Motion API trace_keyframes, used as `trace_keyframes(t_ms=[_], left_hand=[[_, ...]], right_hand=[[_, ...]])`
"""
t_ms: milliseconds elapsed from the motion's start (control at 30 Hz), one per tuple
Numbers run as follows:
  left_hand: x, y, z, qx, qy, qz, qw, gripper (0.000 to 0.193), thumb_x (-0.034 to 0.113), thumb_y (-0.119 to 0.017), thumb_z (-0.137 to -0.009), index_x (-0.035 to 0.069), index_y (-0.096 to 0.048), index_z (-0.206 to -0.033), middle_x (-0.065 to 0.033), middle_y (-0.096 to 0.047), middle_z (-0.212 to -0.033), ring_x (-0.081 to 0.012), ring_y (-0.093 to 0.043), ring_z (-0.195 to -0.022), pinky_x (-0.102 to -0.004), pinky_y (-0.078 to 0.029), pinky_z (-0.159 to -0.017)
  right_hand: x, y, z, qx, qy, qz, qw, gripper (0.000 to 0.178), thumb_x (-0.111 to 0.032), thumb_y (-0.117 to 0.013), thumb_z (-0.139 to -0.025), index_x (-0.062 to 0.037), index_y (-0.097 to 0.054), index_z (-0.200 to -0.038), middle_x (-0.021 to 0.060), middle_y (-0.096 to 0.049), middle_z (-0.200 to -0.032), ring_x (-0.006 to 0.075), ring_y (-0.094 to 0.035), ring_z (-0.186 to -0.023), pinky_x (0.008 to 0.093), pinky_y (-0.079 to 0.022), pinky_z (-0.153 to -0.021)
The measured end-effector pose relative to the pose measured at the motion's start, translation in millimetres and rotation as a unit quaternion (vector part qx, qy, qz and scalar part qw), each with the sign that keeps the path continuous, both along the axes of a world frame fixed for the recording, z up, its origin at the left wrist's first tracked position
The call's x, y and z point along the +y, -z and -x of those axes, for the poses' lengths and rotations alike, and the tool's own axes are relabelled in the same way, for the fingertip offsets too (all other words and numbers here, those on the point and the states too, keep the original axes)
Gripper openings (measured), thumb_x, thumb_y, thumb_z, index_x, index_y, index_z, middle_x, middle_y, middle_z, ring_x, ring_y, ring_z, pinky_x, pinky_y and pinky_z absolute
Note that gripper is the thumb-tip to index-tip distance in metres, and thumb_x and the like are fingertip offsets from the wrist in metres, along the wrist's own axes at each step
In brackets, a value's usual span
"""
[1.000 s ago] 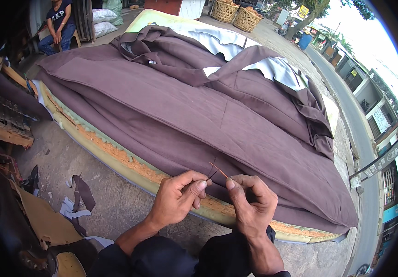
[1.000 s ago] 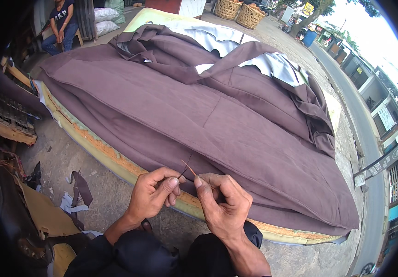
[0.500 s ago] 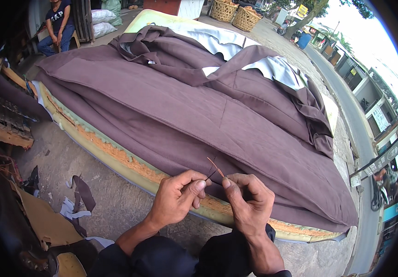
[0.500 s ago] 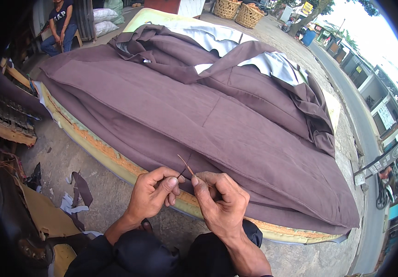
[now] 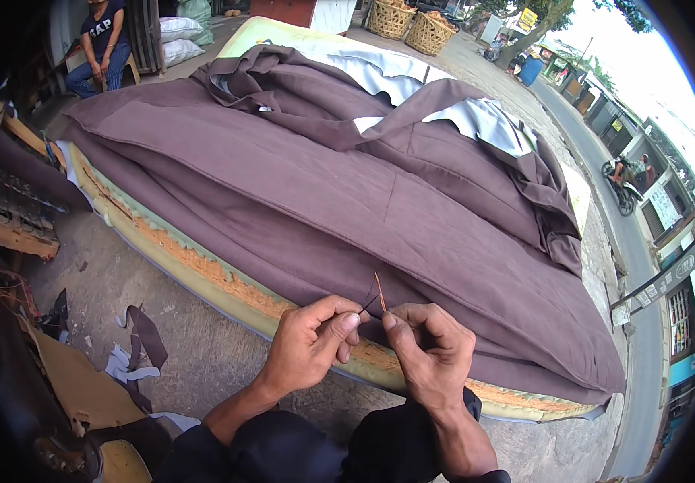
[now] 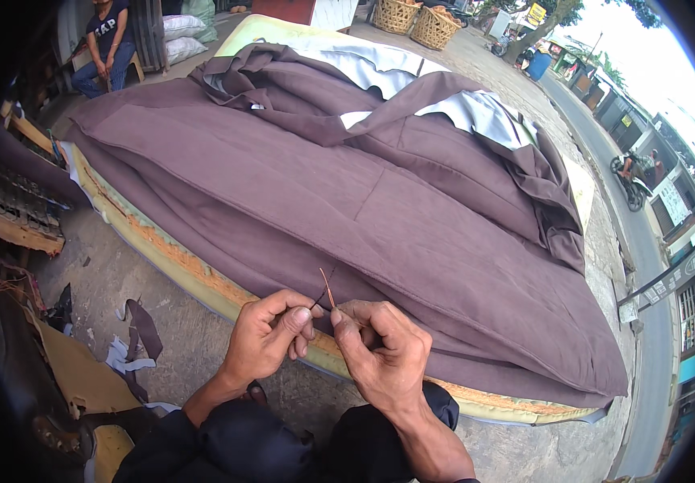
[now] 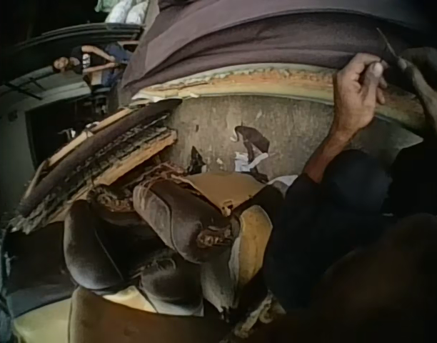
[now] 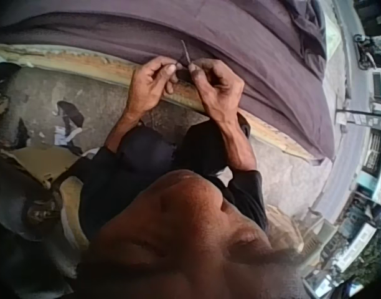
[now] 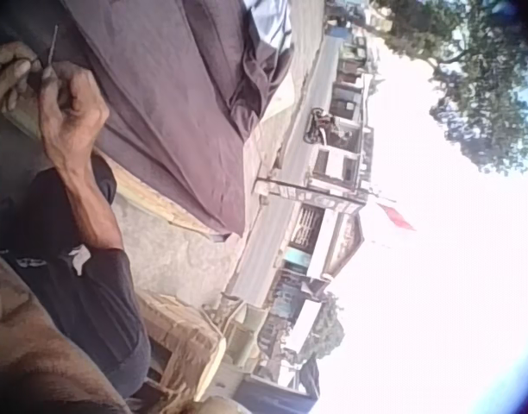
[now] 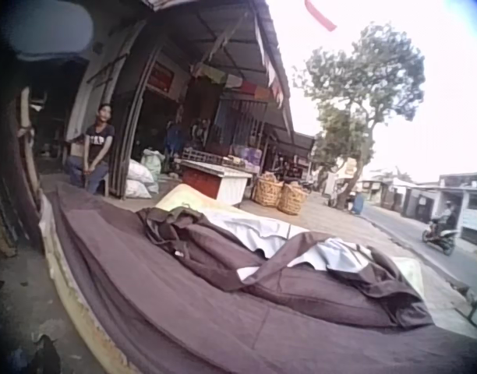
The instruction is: The person upholsters a foam cushion by threading and tying cords through the cushion and fabric cover, securing the cover, and pulling and smoothing the fabric over the foam.
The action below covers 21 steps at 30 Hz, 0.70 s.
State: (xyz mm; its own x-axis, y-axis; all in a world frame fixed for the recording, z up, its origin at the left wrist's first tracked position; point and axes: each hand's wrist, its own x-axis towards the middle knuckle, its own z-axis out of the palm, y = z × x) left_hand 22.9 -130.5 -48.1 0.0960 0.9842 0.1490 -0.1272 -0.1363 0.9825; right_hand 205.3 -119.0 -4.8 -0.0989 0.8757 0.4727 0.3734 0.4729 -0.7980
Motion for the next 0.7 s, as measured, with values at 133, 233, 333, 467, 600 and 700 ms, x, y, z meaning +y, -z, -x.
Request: trace_keyframes(t_ms=[133, 233, 333, 467, 600, 700], left_hand=[[0.8, 1.7, -0.8, 0.006, 0.006, -0.008, 1.0, 0.023, 0.016, -0.056, -0.111, -0.002, -0.07, -0.111, -0.0019, -0.066, -0.076, -0.005, -0.061, -0.063, -0.021, -0.048, -0.055], [0.7, 0.8, -2.8, -0.003, -0.004, 0.005, 1.0, 0.021, 0.015, -0.061, -0.108, -0.002, -0.072, -0.108, -0.0028, -0.067, -0.074, -0.0059, -0.061, -0.063, -0.025, -0.052, -0.057], [1.3, 0.9, -3.4, 0.018, -0.003, -0.005, 1.0, 0.02, 0.016, -0.062, -0.108, -0.002, -0.073, -0.108, -0.003, -0.067, -0.073, -0.0063, -0.061, -0.062, -0.0253, -0.052, -0.057], [-0.6, -1.8, -3.0, 0.036, -0.002, -0.018, 0.999, 0.019, 0.016, -0.063, -0.107, -0.001, -0.073, -0.107, -0.0034, -0.067, -0.073, -0.0067, -0.062, -0.061, -0.0259, -0.051, -0.056], [-2.3, -4.4, 0.1, 0.06, -0.004, -0.033, 0.998, 0.017, 0.015, -0.065, -0.106, 0.0, -0.073, -0.106, -0.0041, -0.067, -0.073, -0.0075, -0.062, -0.06, -0.0273, -0.05, -0.055], [-0.3, -2.7, -2.0, 0.075, 0.006, -0.069, 0.995, 0.016, 0.013, -0.065, -0.105, -0.001, -0.072, -0.105, -0.0045, -0.068, -0.073, -0.0086, -0.063, -0.06, -0.0271, -0.051, -0.055]], right_hand=[[-0.2, 0.5, -0.7, 0.001, 0.011, 0.005, 1.0, 0.007, -0.002, -0.079, -0.09, 0.0024, -0.075, -0.094, 0.006, -0.07, -0.075, 0.0059, -0.051, -0.057, 0.025, -0.042, -0.052], [0.2, 2.4, 0.1, 0.02, 0.02, 0.003, 1.0, 0.008, -0.002, -0.079, -0.091, 0.0026, -0.076, -0.095, 0.0061, -0.069, -0.075, 0.0056, -0.051, -0.058, 0.025, -0.042, -0.053], [1.5, 3.0, 1.0, 0.017, 0.024, 0.001, 1.0, 0.009, -0.003, -0.08, -0.092, 0.0029, -0.076, -0.096, 0.0058, -0.068, -0.074, 0.0057, -0.051, -0.059, 0.0249, -0.042, -0.054], [1.2, 0.9, 1.0, 0.014, 0.015, 0.008, 1.0, 0.01, -0.005, -0.08, -0.092, 0.0027, -0.077, -0.098, 0.0072, -0.071, -0.077, 0.008, -0.057, -0.063, 0.0262, -0.046, -0.057], [0.4, -3.1, 2.7, 0.037, -0.014, 0.029, 0.999, 0.012, -0.006, -0.08, -0.093, 0.0017, -0.078, -0.102, 0.0098, -0.075, -0.084, 0.0131, -0.067, -0.074, 0.0286, -0.053, -0.066], [-0.8, -3.8, -0.5, 0.04, -0.033, 0.056, 0.997, 0.012, -0.006, -0.08, -0.093, 0.0013, -0.078, -0.102, 0.0102, -0.076, -0.087, 0.015, -0.069, -0.077, 0.0294, -0.054, -0.069]])
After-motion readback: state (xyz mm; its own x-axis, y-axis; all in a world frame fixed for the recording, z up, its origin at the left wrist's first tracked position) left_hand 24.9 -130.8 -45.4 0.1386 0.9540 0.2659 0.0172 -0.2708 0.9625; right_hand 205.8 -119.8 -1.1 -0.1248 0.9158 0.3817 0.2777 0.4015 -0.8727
